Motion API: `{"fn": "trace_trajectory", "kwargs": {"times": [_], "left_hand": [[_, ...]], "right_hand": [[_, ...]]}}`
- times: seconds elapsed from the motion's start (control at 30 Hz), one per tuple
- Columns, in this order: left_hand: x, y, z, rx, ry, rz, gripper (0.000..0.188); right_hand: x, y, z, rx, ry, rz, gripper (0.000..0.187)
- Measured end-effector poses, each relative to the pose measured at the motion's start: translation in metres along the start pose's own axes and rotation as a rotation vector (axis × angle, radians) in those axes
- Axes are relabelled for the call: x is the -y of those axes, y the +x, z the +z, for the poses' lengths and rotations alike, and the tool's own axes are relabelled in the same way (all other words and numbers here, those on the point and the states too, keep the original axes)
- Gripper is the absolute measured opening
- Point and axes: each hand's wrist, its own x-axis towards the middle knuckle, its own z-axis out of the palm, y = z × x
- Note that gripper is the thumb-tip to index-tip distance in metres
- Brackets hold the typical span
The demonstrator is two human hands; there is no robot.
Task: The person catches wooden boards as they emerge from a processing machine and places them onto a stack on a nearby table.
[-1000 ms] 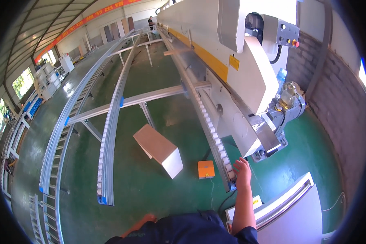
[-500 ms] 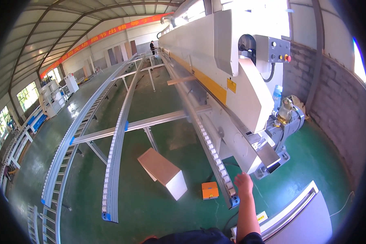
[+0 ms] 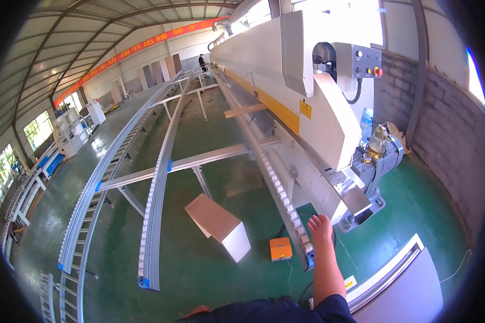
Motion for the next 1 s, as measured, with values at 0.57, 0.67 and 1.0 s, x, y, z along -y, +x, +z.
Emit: {"fn": "trace_trajectory", "kwargs": {"times": [0.57, 0.67, 1.0], "left_hand": [[-0.061, -0.021, -0.003, 0.045, 0.222, -0.252, 0.032], [-0.027, -0.023, 0.013, -0.069, 0.068, -0.231, 0.033], [-0.037, -0.019, 0.017, -0.034, 0.299, -0.259, 0.023]], "right_hand": [[-0.006, 0.016, 0.013, -0.056, -0.040, 0.064, 0.046], [-0.005, 0.017, 0.015, -0.070, -0.042, 0.064, 0.044], [-0.006, 0.027, 0.009, -0.040, -0.068, 0.053, 0.044]]}}
